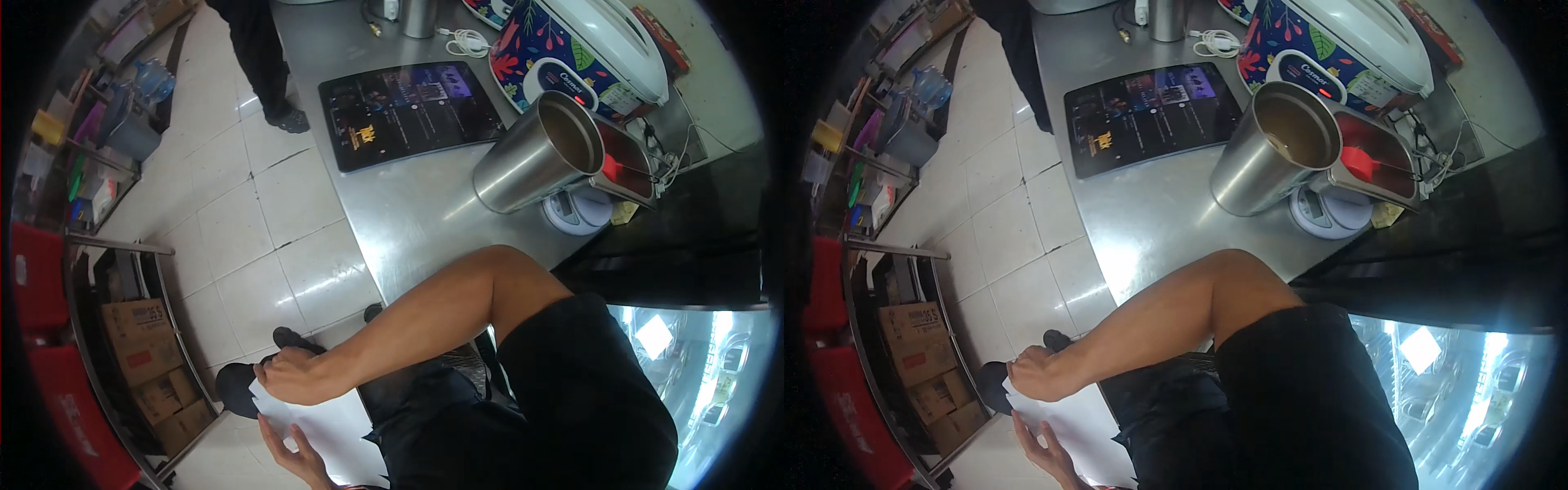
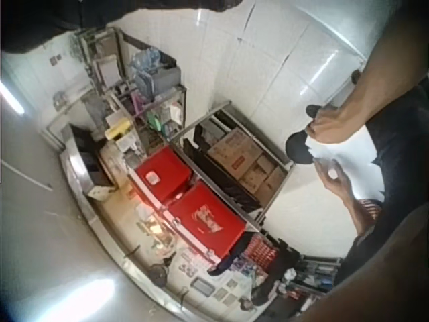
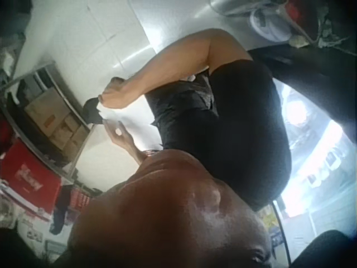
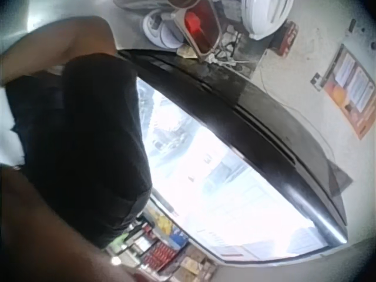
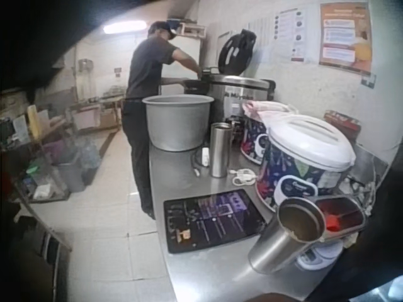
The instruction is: The person assembles flat-packed paper food boxes by folding the sides and tucking the flaps into slots. The person works at a stainless steel counter in a commercial kitchen, handling multiple boxes one by one and stacking the finished units.
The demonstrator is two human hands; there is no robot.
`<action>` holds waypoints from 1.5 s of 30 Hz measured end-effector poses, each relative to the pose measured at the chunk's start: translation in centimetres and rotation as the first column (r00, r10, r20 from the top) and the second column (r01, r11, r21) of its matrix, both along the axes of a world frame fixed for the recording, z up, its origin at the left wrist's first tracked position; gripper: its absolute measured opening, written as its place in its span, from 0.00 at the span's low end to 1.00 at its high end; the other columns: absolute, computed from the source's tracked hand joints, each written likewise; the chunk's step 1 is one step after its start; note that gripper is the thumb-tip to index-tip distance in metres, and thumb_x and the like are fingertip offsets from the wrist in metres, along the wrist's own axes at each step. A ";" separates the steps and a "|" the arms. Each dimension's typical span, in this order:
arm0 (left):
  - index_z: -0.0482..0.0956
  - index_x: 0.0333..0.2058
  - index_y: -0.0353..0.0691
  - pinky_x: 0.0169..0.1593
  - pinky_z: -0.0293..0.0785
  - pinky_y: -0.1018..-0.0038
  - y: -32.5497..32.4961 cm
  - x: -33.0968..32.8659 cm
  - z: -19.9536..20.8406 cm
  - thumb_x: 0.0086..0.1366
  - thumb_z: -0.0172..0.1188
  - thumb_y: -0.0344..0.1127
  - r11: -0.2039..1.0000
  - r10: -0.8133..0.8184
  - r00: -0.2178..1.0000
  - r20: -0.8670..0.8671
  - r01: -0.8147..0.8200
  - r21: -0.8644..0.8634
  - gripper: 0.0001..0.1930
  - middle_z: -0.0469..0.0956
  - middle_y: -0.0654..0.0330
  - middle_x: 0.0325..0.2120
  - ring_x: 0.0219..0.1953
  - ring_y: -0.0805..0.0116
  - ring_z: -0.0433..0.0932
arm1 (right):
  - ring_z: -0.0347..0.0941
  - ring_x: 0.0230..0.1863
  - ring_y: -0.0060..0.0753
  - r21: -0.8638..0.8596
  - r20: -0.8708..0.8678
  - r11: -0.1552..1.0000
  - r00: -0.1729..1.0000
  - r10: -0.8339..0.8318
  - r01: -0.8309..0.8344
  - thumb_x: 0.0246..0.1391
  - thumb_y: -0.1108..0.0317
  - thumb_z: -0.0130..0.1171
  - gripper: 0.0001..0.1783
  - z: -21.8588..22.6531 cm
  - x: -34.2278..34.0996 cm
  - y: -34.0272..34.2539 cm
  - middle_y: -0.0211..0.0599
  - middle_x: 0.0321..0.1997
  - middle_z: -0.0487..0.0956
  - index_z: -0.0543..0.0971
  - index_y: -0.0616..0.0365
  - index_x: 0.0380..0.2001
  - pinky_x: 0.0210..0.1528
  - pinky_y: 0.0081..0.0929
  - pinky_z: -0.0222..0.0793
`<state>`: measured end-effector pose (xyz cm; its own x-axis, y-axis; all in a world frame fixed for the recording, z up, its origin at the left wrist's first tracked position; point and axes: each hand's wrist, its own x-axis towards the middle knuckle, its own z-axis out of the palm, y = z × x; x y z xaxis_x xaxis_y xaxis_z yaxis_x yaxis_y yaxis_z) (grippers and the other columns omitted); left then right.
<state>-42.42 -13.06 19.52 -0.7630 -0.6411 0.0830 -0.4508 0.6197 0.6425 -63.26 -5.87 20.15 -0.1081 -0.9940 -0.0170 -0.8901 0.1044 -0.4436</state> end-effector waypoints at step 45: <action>0.78 0.36 0.29 0.38 0.76 0.73 0.7 4.8 -2.4 0.60 0.57 0.19 0.904 0.401 0.843 -0.358 -0.427 0.008 0.05 0.80 0.52 0.31 0.32 0.65 0.79 | 0.78 0.42 0.50 0.102 0.664 0.988 0.748 0.017 -0.113 0.58 0.51 0.53 0.27 -0.2 -0.8 0.0 0.50 0.38 0.81 0.73 0.63 0.50 0.45 0.40 0.71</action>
<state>-37.58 -12.37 17.10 -0.3423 -0.8737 0.3456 -0.4342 0.4733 0.7664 -64.06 -5.86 19.92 0.0427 -0.9817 -0.1856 -0.3870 0.1550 -0.9090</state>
